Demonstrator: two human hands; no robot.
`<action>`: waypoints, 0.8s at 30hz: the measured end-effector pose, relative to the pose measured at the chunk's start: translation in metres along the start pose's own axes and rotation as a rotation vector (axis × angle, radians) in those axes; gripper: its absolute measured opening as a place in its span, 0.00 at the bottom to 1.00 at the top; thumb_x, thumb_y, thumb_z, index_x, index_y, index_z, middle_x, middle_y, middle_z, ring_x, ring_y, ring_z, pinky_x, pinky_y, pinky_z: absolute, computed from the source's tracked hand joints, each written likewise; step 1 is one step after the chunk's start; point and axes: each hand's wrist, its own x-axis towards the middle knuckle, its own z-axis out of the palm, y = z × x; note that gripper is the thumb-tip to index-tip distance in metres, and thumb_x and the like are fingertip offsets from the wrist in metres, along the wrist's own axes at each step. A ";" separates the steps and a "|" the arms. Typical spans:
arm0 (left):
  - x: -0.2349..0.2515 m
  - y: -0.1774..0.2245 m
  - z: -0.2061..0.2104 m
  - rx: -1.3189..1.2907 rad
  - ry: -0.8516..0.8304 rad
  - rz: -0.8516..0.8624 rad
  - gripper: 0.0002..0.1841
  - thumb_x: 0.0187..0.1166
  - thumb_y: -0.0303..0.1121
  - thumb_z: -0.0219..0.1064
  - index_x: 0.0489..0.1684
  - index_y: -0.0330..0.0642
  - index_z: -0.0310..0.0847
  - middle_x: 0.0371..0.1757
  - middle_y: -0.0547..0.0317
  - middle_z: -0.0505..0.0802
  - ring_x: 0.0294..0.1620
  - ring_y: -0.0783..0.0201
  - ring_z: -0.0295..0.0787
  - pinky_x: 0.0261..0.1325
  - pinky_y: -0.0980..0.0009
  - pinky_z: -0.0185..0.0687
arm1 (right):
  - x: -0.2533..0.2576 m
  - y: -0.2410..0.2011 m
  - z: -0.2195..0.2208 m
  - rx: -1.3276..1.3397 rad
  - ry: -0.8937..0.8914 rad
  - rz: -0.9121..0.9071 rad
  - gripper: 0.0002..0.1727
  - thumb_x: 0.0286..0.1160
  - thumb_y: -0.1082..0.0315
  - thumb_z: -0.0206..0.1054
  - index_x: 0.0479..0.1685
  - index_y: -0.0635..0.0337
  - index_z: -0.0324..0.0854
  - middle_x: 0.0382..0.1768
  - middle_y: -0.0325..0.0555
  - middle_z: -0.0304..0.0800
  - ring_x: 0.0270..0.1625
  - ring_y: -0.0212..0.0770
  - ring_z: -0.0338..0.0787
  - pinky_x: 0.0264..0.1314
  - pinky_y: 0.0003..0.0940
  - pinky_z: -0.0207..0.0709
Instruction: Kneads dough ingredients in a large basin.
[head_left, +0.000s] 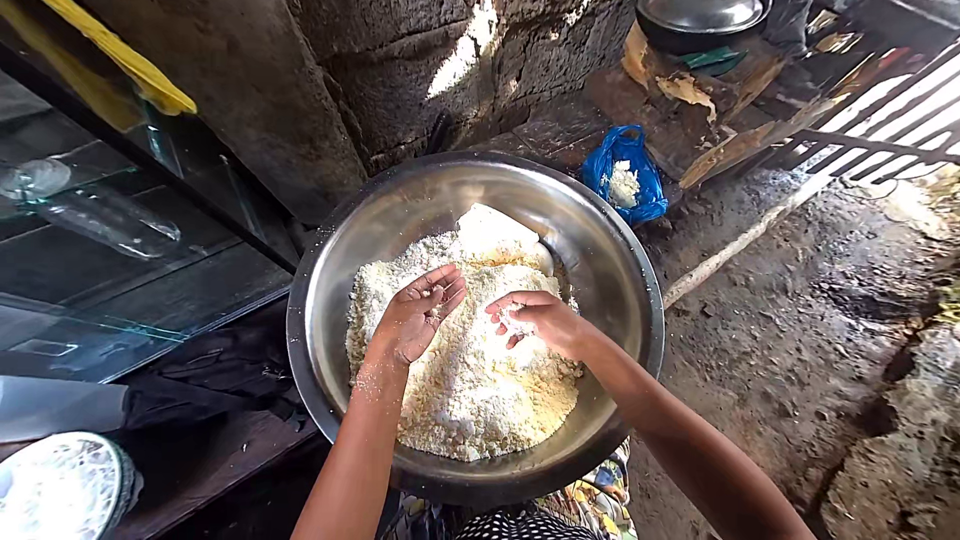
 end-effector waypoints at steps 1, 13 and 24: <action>0.000 0.000 -0.002 -0.034 -0.017 0.005 0.22 0.89 0.17 0.44 0.78 0.34 0.71 0.76 0.47 0.82 0.73 0.56 0.84 0.76 0.62 0.79 | -0.002 0.002 -0.004 -0.040 -0.026 0.004 0.18 0.89 0.75 0.49 0.69 0.63 0.79 0.58 0.49 0.88 0.48 0.38 0.92 0.52 0.36 0.89; 0.001 -0.004 -0.003 -0.124 0.172 0.082 0.13 0.90 0.22 0.50 0.60 0.31 0.81 0.57 0.49 0.94 0.57 0.62 0.93 0.65 0.70 0.86 | -0.005 0.015 0.007 -0.589 0.050 -0.040 0.13 0.87 0.60 0.62 0.53 0.55 0.91 0.45 0.39 0.93 0.45 0.29 0.87 0.55 0.34 0.80; 0.009 -0.013 -0.014 -0.026 0.177 0.014 0.22 0.95 0.47 0.45 0.36 0.44 0.78 0.11 0.72 0.67 0.08 0.78 0.60 0.14 0.83 0.60 | 0.026 0.063 0.041 -1.021 0.229 -0.496 0.10 0.79 0.54 0.69 0.47 0.40 0.94 0.56 0.39 0.91 0.69 0.49 0.81 0.76 0.62 0.62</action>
